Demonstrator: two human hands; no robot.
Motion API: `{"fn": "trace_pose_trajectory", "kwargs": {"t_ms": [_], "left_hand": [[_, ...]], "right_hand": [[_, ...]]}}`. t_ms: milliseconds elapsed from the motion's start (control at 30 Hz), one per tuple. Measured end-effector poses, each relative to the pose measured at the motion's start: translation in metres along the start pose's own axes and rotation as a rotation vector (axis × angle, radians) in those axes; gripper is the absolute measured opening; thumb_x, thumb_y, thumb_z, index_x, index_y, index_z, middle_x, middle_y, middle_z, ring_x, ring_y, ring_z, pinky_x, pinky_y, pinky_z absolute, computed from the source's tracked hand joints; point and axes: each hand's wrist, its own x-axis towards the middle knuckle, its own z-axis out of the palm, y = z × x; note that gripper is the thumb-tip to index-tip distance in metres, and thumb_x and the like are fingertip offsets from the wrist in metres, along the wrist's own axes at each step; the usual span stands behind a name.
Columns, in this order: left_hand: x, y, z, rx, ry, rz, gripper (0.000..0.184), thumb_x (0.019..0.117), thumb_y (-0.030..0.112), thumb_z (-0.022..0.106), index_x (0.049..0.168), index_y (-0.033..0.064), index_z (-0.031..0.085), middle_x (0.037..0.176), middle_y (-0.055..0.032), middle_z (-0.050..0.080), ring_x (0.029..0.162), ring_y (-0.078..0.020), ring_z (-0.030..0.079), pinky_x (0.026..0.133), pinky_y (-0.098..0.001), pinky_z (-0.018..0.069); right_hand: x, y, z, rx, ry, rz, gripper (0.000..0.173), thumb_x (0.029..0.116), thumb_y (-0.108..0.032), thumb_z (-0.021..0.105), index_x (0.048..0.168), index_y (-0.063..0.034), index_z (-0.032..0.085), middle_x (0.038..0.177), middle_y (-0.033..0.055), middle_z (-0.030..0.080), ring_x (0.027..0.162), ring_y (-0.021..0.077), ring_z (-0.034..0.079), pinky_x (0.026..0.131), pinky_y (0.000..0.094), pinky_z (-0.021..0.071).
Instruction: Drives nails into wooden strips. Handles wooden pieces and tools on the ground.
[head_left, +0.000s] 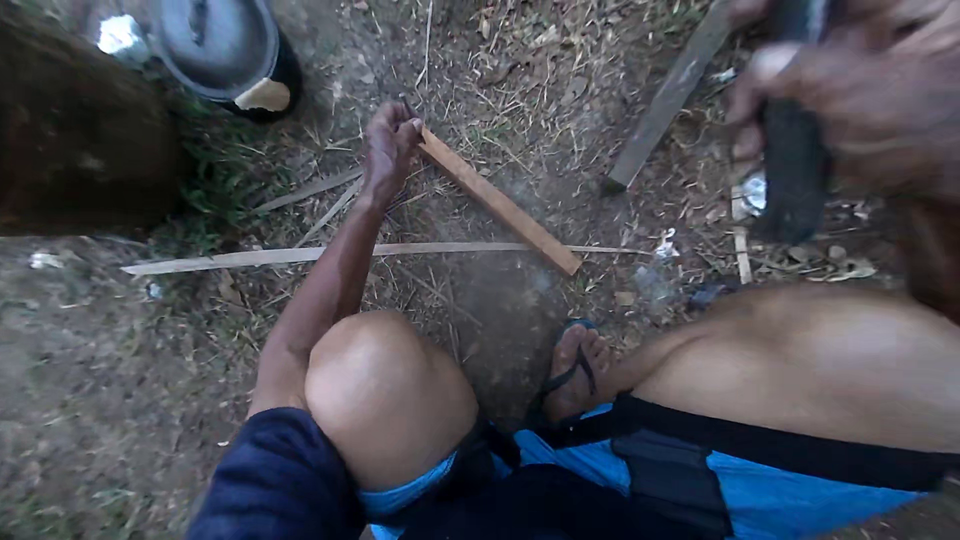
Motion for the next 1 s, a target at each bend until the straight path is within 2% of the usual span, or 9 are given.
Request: {"fn": "trace_pose_trajectory", "kwargs": {"t_ms": [67, 100, 200, 367, 500, 533, 633, 833, 1000], "left_hand": [[0.010, -0.001, 0.002, 0.111, 0.007, 0.002, 0.027, 0.1011, 0.024, 0.062, 0.120, 0.0051, 0.063, 0.106, -0.0076, 0.072, 0.092, -0.0180, 0.072, 0.082, -0.0412, 0.0631], [0.012, -0.002, 0.004, 0.147, 0.010, 0.010, 0.026, 0.1011, 0.023, 0.061, 0.119, 0.0048, 0.064, 0.107, -0.0078, 0.072, 0.093, -0.0175, 0.072, 0.085, -0.0412, 0.0617], [0.019, -0.007, 0.010, 0.218, 0.011, 0.023, 0.024, 0.1013, 0.022, 0.058, 0.118, 0.0057, 0.065, 0.109, -0.0081, 0.072, 0.097, -0.0179, 0.071, 0.089, -0.0436, 0.0602], [0.017, -0.015, 0.018, 0.288, 0.054, 0.030, 0.025, 0.1026, 0.021, 0.056, 0.122, 0.0070, 0.064, 0.107, -0.0082, 0.072, 0.094, -0.0192, 0.072, 0.086, -0.0443, 0.0604], [0.017, -0.019, 0.017, 0.294, 0.093, 0.058, 0.024, 0.1035, 0.019, 0.055, 0.122, 0.0057, 0.064, 0.107, -0.0092, 0.072, 0.094, -0.0201, 0.071, 0.087, -0.0442, 0.0599], [0.016, -0.022, 0.019, 0.305, 0.095, 0.057, 0.024, 0.1037, 0.020, 0.055, 0.122, 0.0071, 0.064, 0.107, -0.0083, 0.072, 0.094, -0.0199, 0.071, 0.087, -0.0446, 0.0598], [0.012, -0.018, 0.021, 0.333, 0.112, 0.085, 0.024, 0.1043, 0.020, 0.054, 0.124, 0.0097, 0.064, 0.108, -0.0074, 0.073, 0.096, -0.0205, 0.071, 0.087, -0.0458, 0.0593], [0.005, -0.014, 0.019, 0.436, 0.093, 0.160, 0.024, 0.1050, 0.019, 0.054, 0.123, 0.0109, 0.067, 0.110, -0.0086, 0.075, 0.096, -0.0244, 0.073, 0.088, -0.0487, 0.0586], [0.006, -0.021, 0.019, 0.418, 0.081, 0.172, 0.028, 0.1061, 0.022, 0.053, 0.127, 0.0097, 0.066, 0.112, -0.0107, 0.075, 0.099, -0.0266, 0.073, 0.090, -0.0495, 0.0583]], "right_hand": [[0.022, -0.016, -0.002, 0.030, 0.034, -0.030, 0.021, 0.1068, -0.031, 0.052, 0.107, -0.0134, 0.063, 0.073, 0.0000, 0.064, 0.049, 0.0139, 0.061, 0.041, 0.0315, 0.0565], [0.029, -0.024, 0.003, -0.008, 0.065, -0.031, 0.027, 0.1074, -0.033, 0.052, 0.091, -0.0144, 0.063, 0.067, -0.0018, 0.061, 0.046, 0.0119, 0.059, 0.039, 0.0297, 0.0540], [0.049, -0.046, 0.016, -0.125, 0.060, 0.043, 0.033, 0.1064, -0.036, 0.055, 0.079, -0.0194, 0.064, 0.062, -0.0076, 0.057, 0.045, 0.0041, 0.053, 0.040, 0.0210, 0.0488], [0.086, -0.077, 0.065, -0.059, -0.022, 0.066, 0.026, 0.1058, -0.026, 0.057, 0.084, -0.0150, 0.066, 0.066, -0.0049, 0.061, 0.049, 0.0050, 0.058, 0.043, 0.0193, 0.0513], [0.115, -0.082, 0.117, -0.127, 0.009, -0.042, 0.028, 0.1055, -0.030, 0.057, 0.088, -0.0104, 0.067, 0.072, 0.0002, 0.065, 0.054, 0.0111, 0.063, 0.048, 0.0281, 0.0570], [0.120, -0.074, 0.129, -0.164, 0.023, -0.048, 0.030, 0.1060, -0.034, 0.056, 0.093, -0.0097, 0.068, 0.074, 0.0015, 0.064, 0.055, 0.0128, 0.063, 0.049, 0.0312, 0.0580], [0.126, -0.047, 0.163, -0.300, 0.053, -0.046, 0.034, 0.1071, -0.038, 0.051, 0.129, -0.0156, 0.063, 0.093, 0.0037, 0.066, 0.070, 0.0149, 0.064, 0.065, 0.0387, 0.0573], [0.097, 0.021, 0.231, -0.338, 0.052, 0.269, 0.038, 0.1085, -0.042, 0.044, 0.130, -0.0146, 0.059, 0.093, 0.0106, 0.067, 0.079, 0.0269, 0.067, 0.071, 0.0536, 0.0565], [0.082, 0.014, 0.242, -0.313, 0.184, 0.265, 0.039, 0.1087, -0.044, 0.044, 0.123, -0.0111, 0.059, 0.084, 0.0086, 0.063, 0.069, 0.0231, 0.064, 0.064, 0.0472, 0.0557]]}}
